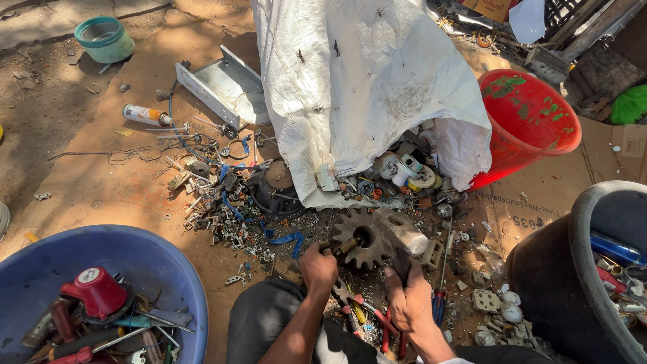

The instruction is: The person sits on the ground and uses a hammer to strike a small electronic component held in their left hand. They repeatedly hit the object to break it apart and extract copper wire, which they pull out by hand and place into a pile.

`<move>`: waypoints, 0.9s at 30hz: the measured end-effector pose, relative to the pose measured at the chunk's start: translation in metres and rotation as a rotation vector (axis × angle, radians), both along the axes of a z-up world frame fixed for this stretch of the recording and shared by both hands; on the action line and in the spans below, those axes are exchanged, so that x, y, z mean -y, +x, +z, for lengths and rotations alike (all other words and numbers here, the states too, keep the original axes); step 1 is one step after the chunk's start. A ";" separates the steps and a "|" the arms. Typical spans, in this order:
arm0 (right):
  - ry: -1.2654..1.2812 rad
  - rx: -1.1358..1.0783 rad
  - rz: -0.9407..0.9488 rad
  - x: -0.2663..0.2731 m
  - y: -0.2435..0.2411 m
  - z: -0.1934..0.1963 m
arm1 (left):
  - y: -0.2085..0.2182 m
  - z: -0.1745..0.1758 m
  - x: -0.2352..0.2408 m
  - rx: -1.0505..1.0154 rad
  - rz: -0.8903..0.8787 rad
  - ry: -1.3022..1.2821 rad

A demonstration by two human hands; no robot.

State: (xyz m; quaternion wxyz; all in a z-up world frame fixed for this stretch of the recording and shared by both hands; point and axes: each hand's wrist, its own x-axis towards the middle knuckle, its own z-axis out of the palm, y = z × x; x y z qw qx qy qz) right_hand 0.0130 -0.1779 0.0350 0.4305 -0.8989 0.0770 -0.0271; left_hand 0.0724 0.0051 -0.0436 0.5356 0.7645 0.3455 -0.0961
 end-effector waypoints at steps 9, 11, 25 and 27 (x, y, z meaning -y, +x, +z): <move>-0.056 -0.336 0.070 -0.011 0.004 -0.005 | -0.001 0.014 -0.006 -0.108 -0.043 -0.057; -0.033 -0.257 0.010 -0.004 0.005 0.005 | 0.009 0.016 -0.004 -0.059 -0.027 -0.034; -0.094 -0.348 0.097 -0.020 0.011 0.010 | 0.003 0.018 -0.006 -0.052 -0.013 -0.056; -0.056 -0.245 0.090 -0.017 -0.001 0.019 | 0.001 0.011 -0.003 -0.025 -0.020 -0.093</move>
